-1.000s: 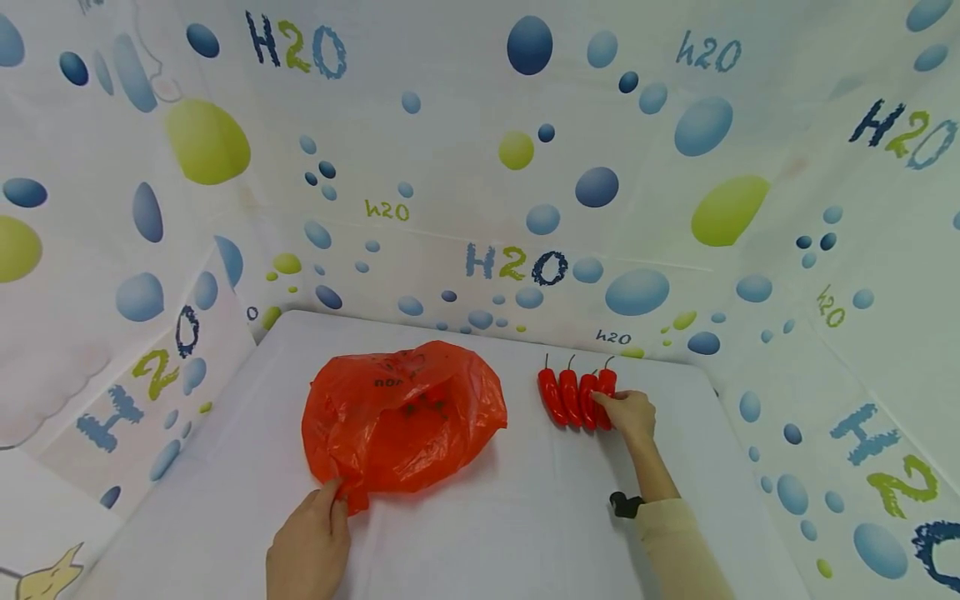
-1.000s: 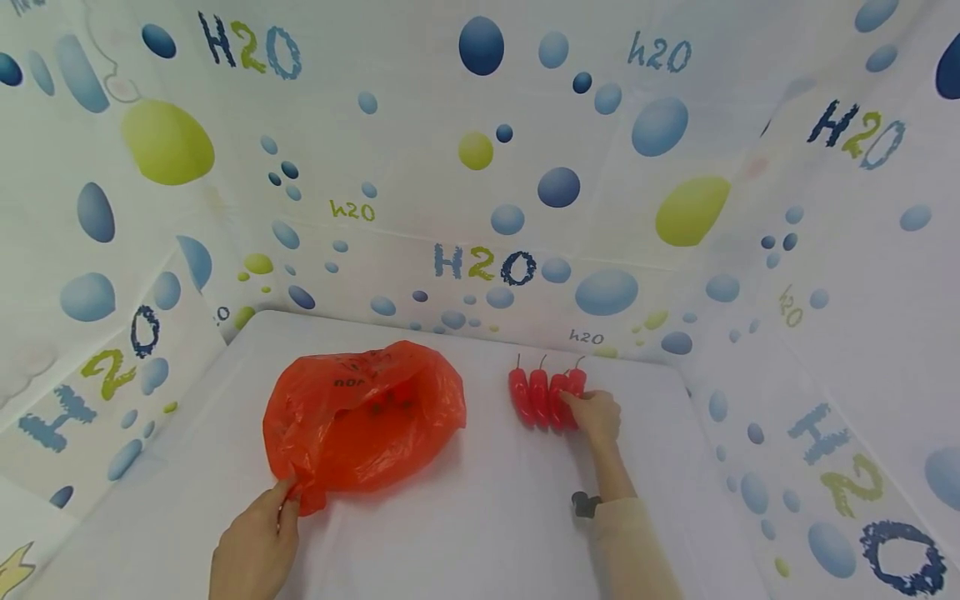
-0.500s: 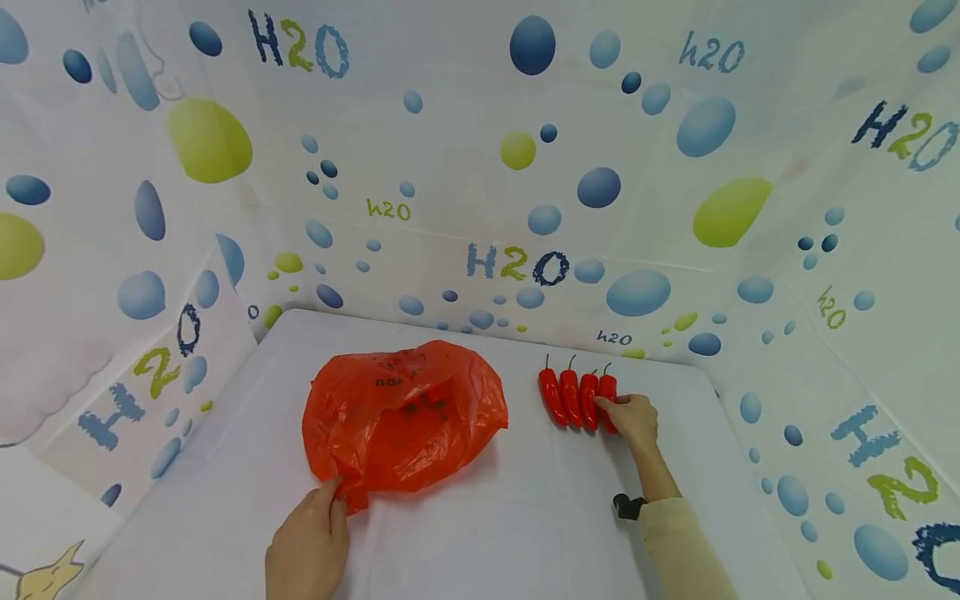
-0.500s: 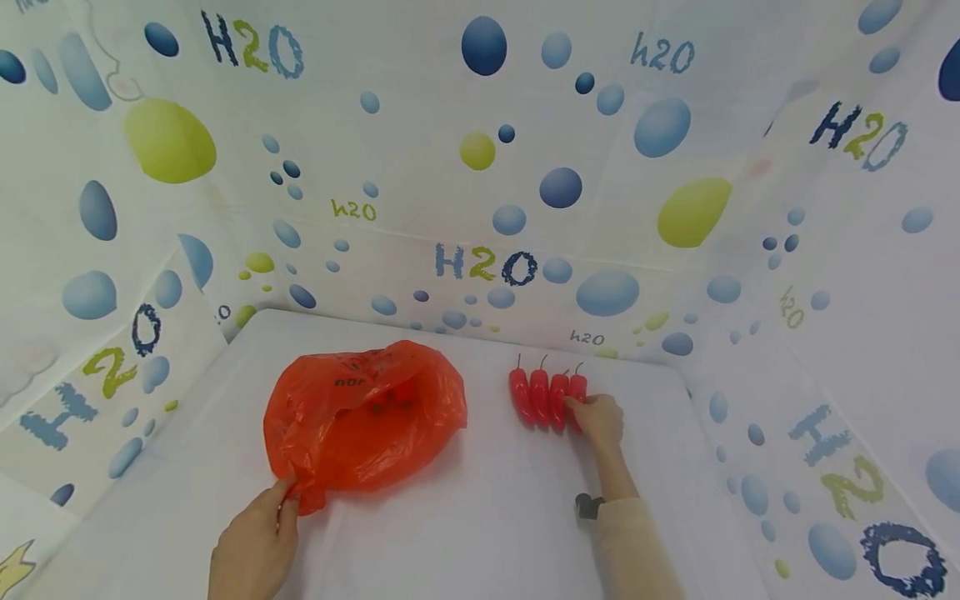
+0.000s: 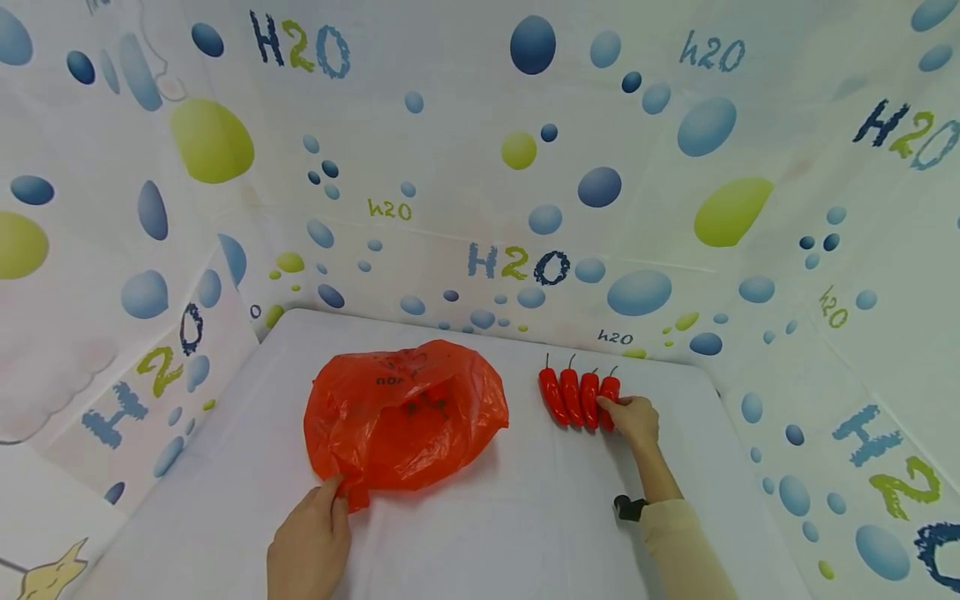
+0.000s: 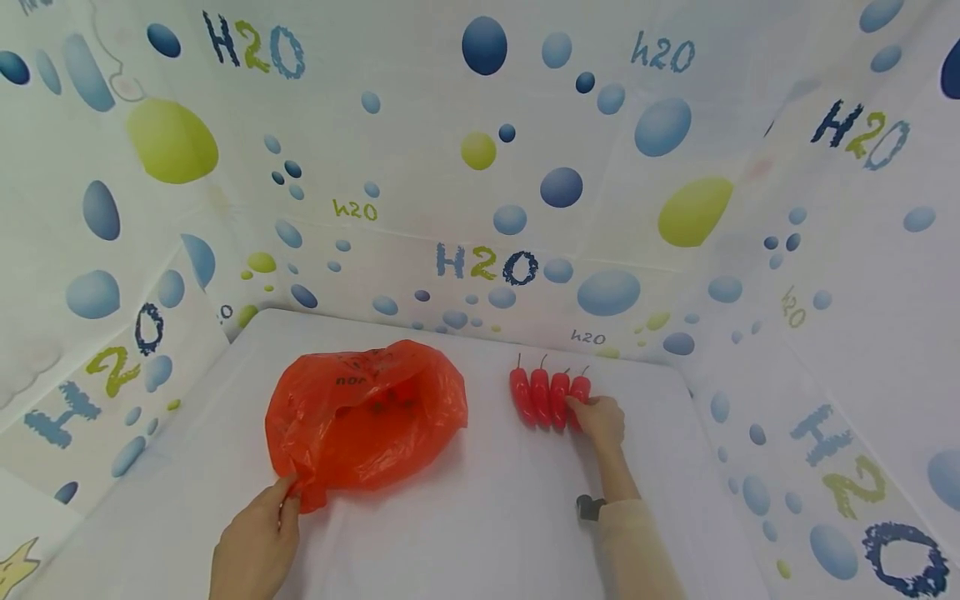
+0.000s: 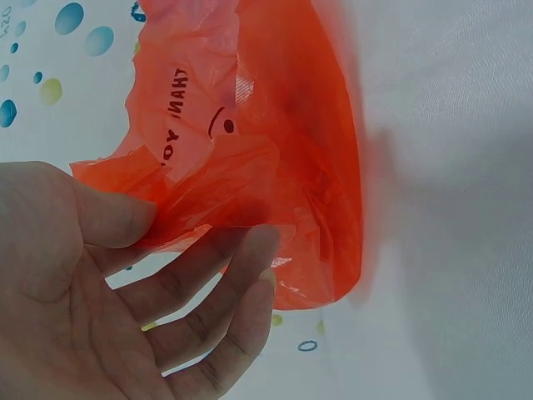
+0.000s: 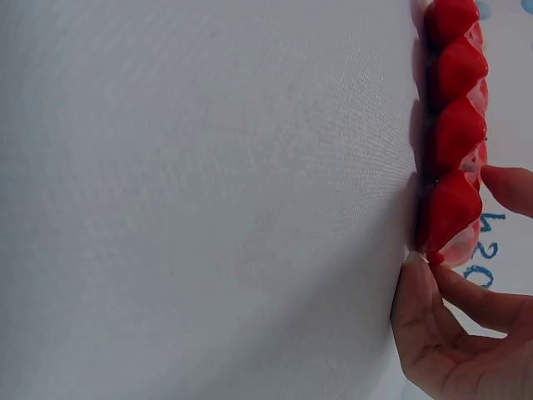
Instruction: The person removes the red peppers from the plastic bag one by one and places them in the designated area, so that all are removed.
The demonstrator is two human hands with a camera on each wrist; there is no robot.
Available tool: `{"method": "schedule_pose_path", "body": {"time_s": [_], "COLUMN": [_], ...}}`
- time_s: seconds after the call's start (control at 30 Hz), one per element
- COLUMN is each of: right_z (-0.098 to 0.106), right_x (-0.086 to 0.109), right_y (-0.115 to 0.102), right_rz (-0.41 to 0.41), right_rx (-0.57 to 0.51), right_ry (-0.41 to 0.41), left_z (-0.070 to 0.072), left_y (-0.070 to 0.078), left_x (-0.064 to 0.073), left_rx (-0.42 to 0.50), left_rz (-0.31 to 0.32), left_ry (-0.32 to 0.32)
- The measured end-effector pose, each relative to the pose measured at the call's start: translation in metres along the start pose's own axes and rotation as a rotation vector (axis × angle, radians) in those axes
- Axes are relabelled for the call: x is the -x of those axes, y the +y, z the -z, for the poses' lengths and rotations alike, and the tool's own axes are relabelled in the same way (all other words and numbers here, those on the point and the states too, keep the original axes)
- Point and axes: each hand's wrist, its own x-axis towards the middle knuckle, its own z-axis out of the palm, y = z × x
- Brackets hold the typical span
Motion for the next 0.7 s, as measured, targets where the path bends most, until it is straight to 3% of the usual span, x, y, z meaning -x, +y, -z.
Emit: {"method": "schedule_pose_path", "body": {"time_s": [0.23, 0.5, 0.7], "right_z": [0.001, 0.002, 0.008], "right_x": [0.003, 0.014, 0.027], "right_y": [-0.003, -0.023, -0.038], "right_rz": [0.009, 0.063, 0.146], "right_rx": [-0.005, -0.063, -0.125], "right_ry": [0.028, 0.106, 0.117], "left_z": [-0.001, -0.001, 0.000], "left_y": [0.001, 0.002, 0.001], "left_x": [0.001, 0.001, 0.001], "left_rx": [-0.002, 0.007, 0.004], "left_rz": [-0.001, -0.029, -0.015], "left_ry": [0.003, 0.016, 0.000]}}
